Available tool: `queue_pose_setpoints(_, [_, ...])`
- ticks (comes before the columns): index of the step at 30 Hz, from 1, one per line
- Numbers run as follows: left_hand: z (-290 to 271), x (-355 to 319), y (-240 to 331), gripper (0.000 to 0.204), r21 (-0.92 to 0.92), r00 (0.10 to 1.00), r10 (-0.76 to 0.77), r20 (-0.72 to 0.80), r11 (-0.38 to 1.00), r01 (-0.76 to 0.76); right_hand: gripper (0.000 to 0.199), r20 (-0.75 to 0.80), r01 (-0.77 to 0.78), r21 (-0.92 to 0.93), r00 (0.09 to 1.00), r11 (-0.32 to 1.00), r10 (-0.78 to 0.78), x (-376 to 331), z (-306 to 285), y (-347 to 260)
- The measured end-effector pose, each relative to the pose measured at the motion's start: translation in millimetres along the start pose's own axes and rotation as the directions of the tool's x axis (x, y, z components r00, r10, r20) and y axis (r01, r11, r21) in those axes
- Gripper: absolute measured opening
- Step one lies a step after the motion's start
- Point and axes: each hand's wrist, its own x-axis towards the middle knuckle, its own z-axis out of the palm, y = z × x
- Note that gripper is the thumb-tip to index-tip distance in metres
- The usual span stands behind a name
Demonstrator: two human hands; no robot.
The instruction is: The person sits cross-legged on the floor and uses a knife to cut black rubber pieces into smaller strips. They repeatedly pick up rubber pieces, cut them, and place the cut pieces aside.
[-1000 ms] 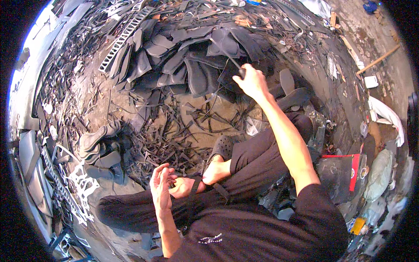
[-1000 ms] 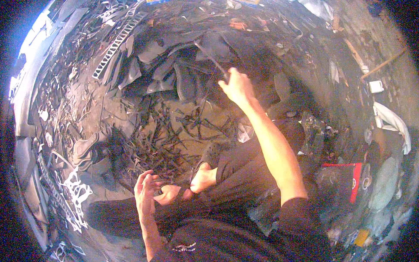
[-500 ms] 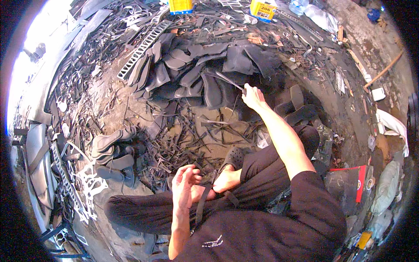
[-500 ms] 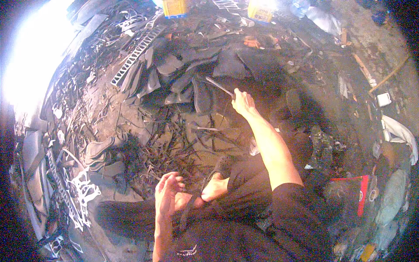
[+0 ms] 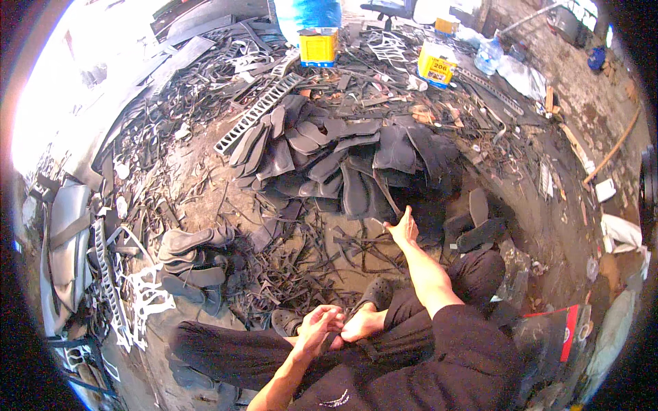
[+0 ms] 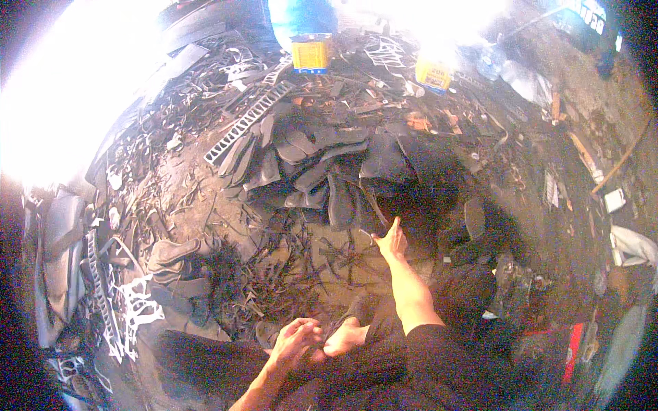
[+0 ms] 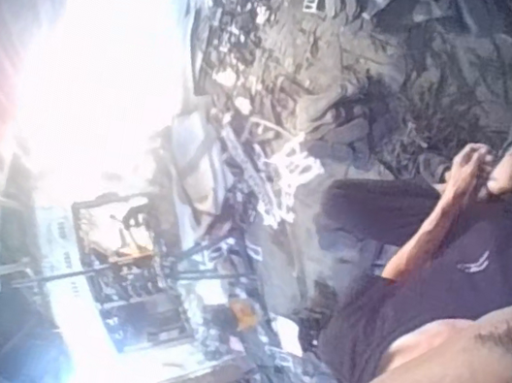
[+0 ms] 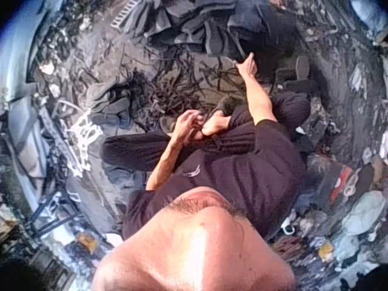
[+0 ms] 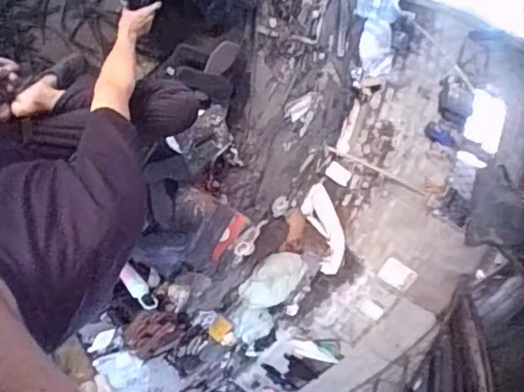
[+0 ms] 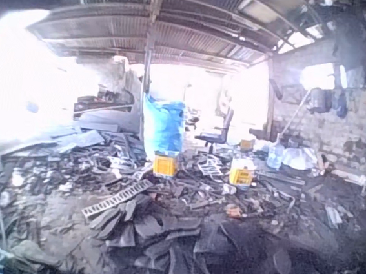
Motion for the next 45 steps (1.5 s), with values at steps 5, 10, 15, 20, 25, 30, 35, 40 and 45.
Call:
queue_pose_setpoints(5, [18, 3, 18, 0.019, -0.09, 0.997, -0.025, -0.071, 0.996, 0.019, 0.091, 0.013, -0.009, -0.1, 1.0, 0.995, 0.01, 8, -15, 9])
queue_pose_setpoints(10, [19, 19, 15, 0.02, -0.237, 0.995, 0.103, -0.004, 0.966, -0.101, 0.049, -0.146, -0.006, 0.088, 0.989, 0.996, 0.019, -2, -110, -83])
queue_pose_setpoints(15, [65, 25, 54, 0.051, -0.353, 0.995, 0.075, 0.066, 0.935, -0.047, 0.041, -0.21, 0.179, 0.686, 0.977, 0.706, -0.043, -122, -193, -177])
queue_pose_setpoints(20, [61, 32, 92, 0.064, -0.307, 0.905, 0.279, -0.322, 0.873, -0.378, 0.037, 0.143, -0.058, 0.865, 0.981, 0.498, -0.133, -256, -161, -204])
queue_pose_setpoints(25, [-33, -4, 116, 0.068, 0.094, 0.431, 0.442, -0.787, 0.776, -0.624, 0.049, 0.387, 0.009, 0.695, 0.838, 0.719, -0.384, -272, -163, -215])
queue_pose_setpoints(30, [-67, -63, 114, 0.08, 0.398, 0.134, 0.535, -0.834, 0.753, -0.524, 0.038, 0.368, 0.312, 0.728, 0.573, 0.61, -0.732, -298, -189, -243])
queue_pose_setpoints(35, [-52, -96, 98, 0.083, 0.23, 0.102, 0.388, -0.916, 0.717, -0.658, 0.041, 0.417, 0.454, 0.652, 0.454, 0.607, -0.787, -335, -173, -216])
queue_pose_setpoints(40, [-46, -103, 92, 0.081, 0.158, 0.097, 0.318, -0.943, 0.687, -0.709, 0.037, 0.488, 0.523, 0.548, 0.434, 0.653, -0.757, -337, -184, -167])
queue_pose_setpoints(45, [-42, -103, 96, 0.08, 0.148, 0.123, 0.334, -0.935, 0.679, -0.719, 0.034, 0.45, 0.549, 0.579, 0.401, 0.602, -0.798, -329, -195, -161])
